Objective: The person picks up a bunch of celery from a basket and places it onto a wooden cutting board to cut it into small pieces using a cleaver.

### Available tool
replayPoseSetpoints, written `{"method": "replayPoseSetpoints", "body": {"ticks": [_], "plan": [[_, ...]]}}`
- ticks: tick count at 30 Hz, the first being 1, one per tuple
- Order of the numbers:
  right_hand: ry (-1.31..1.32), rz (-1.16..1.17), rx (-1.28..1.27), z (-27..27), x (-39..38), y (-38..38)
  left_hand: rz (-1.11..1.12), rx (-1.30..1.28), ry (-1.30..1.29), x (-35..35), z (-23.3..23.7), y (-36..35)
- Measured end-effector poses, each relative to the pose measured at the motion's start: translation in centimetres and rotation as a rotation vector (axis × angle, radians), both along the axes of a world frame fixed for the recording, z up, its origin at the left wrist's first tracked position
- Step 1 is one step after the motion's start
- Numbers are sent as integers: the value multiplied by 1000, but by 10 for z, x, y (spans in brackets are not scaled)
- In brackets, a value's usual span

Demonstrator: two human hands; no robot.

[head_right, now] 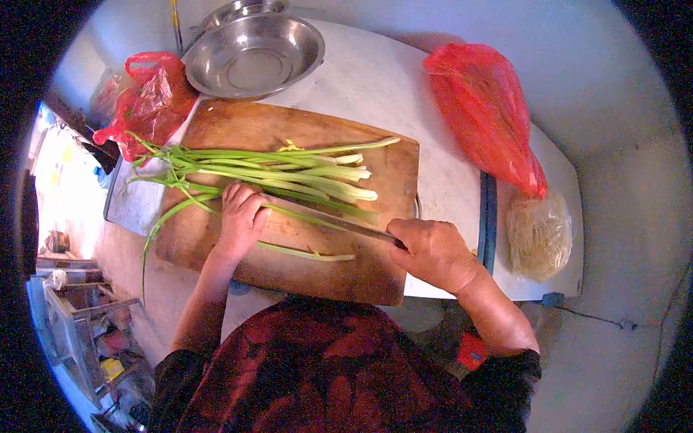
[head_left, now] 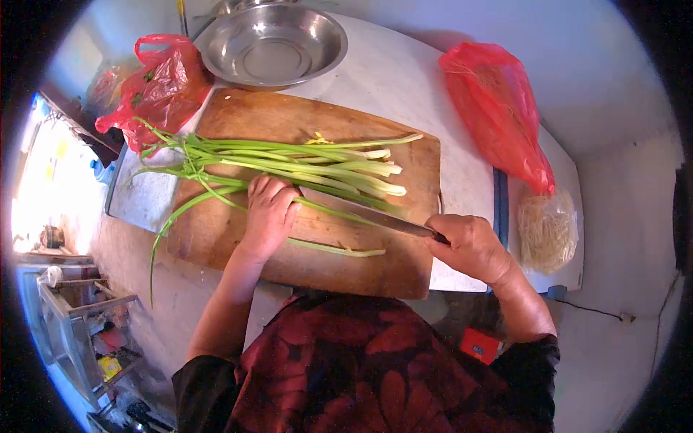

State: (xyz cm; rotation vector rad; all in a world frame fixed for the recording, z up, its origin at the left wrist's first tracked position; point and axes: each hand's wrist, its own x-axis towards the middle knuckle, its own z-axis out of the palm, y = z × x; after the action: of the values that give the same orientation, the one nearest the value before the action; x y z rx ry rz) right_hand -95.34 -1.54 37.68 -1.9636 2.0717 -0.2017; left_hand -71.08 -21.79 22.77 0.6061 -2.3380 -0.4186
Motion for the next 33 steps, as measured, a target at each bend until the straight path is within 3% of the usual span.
{"method": "replayPoseSetpoints", "body": {"ticks": [9,12,21,27,29,32,33], "plan": [[80,85,67,2,-5,-11,7,-11,-8,0,0,0],[33,108,-36,-1,-6,-11,12,-21,12,1,-4,-2],[67,158,-36,-14,-23,-12,-74,-14,20,2,-4,-7],[-128,213,169,3,-25,-20,-115,-24,-38,4,2,-6],[-235,119,351,14,-21,-22,-170,-13,-47,9,7,-4],[-482,-112,550,12,-16,-20,88,-219,-104,11,28,12],[-578,-208,597,11,-15,-19,82,-155,-90,12,21,14]]}}
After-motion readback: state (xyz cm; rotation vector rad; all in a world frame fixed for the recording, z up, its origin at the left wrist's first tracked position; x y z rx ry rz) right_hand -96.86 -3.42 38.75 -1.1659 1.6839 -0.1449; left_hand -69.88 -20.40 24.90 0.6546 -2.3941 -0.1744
